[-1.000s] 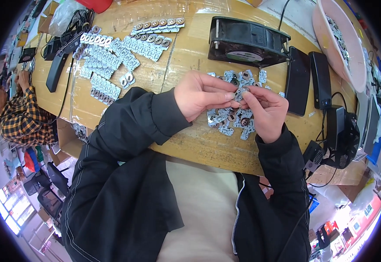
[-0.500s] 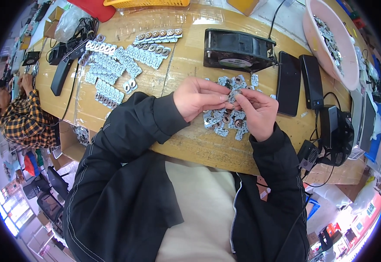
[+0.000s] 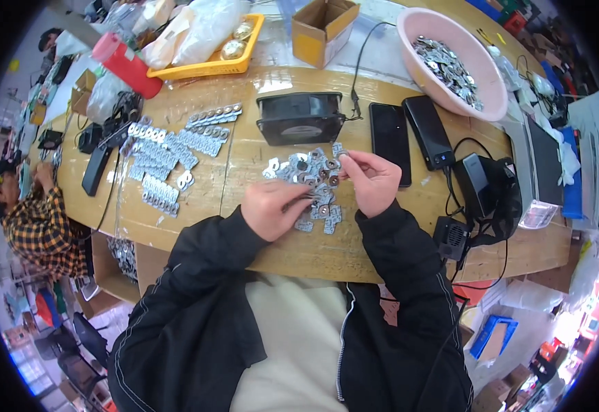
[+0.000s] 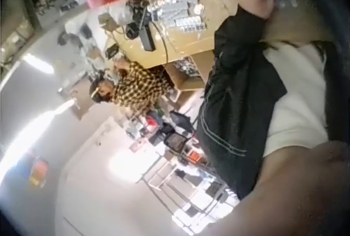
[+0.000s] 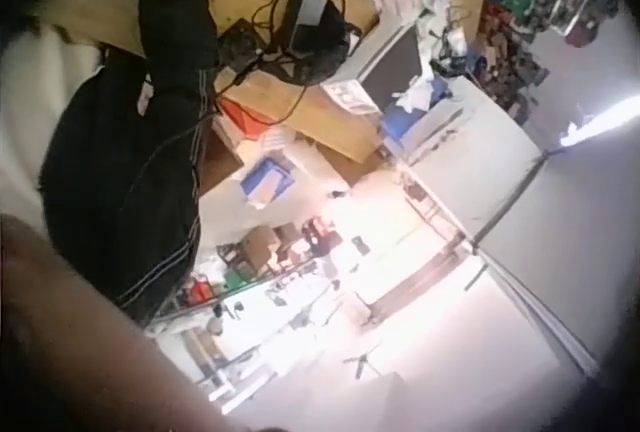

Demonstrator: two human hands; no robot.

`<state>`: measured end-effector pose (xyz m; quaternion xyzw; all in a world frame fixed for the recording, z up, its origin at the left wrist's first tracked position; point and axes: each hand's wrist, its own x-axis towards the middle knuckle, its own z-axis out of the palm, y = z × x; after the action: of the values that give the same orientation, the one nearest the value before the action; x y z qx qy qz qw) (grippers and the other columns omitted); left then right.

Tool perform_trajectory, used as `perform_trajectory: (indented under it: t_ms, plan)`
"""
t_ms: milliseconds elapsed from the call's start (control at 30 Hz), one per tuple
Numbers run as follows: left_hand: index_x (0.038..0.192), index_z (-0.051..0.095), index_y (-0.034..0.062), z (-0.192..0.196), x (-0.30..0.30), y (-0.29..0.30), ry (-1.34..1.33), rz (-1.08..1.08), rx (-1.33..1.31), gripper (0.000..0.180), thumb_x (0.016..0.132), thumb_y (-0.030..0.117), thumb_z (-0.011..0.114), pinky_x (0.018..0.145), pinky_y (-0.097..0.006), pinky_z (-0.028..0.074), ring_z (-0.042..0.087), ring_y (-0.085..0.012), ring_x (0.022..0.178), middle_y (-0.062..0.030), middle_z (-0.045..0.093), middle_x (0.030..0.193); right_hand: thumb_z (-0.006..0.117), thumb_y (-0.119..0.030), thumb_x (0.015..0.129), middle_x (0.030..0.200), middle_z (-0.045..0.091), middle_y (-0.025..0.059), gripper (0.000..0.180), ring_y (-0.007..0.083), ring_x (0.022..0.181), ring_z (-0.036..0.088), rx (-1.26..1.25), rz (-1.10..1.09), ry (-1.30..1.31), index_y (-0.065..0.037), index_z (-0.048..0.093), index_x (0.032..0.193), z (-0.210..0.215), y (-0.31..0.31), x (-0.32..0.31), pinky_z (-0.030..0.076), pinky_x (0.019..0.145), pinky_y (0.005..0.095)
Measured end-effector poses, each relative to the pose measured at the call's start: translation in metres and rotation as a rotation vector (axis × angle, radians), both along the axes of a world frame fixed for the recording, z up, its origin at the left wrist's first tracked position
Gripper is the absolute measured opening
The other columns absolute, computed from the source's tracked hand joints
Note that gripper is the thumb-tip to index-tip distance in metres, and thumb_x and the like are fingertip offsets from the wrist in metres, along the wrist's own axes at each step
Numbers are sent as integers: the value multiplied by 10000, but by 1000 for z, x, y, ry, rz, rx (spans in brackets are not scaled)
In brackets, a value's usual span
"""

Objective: Assembling or sorting small metal components on a workbench in a factory setting.

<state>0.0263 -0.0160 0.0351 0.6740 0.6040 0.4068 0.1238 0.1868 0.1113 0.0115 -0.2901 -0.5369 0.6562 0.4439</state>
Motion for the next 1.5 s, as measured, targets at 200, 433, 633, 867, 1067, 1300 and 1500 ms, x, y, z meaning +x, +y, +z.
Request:
perform_trajectory:
  t_ms: [200,433,633,867,1067,1300,1500]
  plan:
    - [840,686,14,14,-27,-25,189,187,308,165,683,0,736,594,-349,522,649,-286,658,-132,666,761,673,24,835,771,659,90,146,120,651,619,189,-161,-143,93,658,962,-9,6,18,494,609,219]
    - [1068,661,86,10,-150,-127,538,687,-167,389,681,43,670,852,-402,509,608,-359,982,-170,633,1118,682,12,836,782,671,77,149,88,651,614,330,-76,-276,77,672,970,-21,0,9,479,601,180]
    - [1102,641,109,38,-183,-135,933,289,-204,391,725,5,633,850,-393,500,590,-313,1028,-120,599,1174,680,11,839,821,677,88,161,93,674,612,349,-81,-343,83,669,982,-21,3,8,485,625,184]
    - [1005,636,51,8,-165,-91,541,271,-221,302,726,119,729,770,-390,490,581,-324,893,-105,628,968,679,14,839,815,677,90,158,93,669,611,317,-78,-325,86,669,978,-19,-2,9,487,627,187]
    - [910,654,18,-2,-158,-94,472,234,-85,184,755,96,713,732,-366,502,606,-312,822,-129,642,949,678,15,840,799,676,89,150,92,668,618,335,-74,-312,83,671,974,-17,-2,10,484,617,183]
    - [1111,598,-73,2,-87,-66,-1084,253,-221,258,901,73,631,644,-249,517,645,-122,715,-76,675,897,660,16,852,804,669,97,154,126,675,640,220,5,-267,91,646,986,-9,-5,9,536,639,228]
    - [1101,609,-60,-5,-27,-11,-991,-54,-273,225,888,9,627,672,-221,501,614,-87,767,-57,665,919,627,16,871,834,675,122,166,147,701,646,-51,212,-121,90,638,1019,11,-14,10,526,642,239]
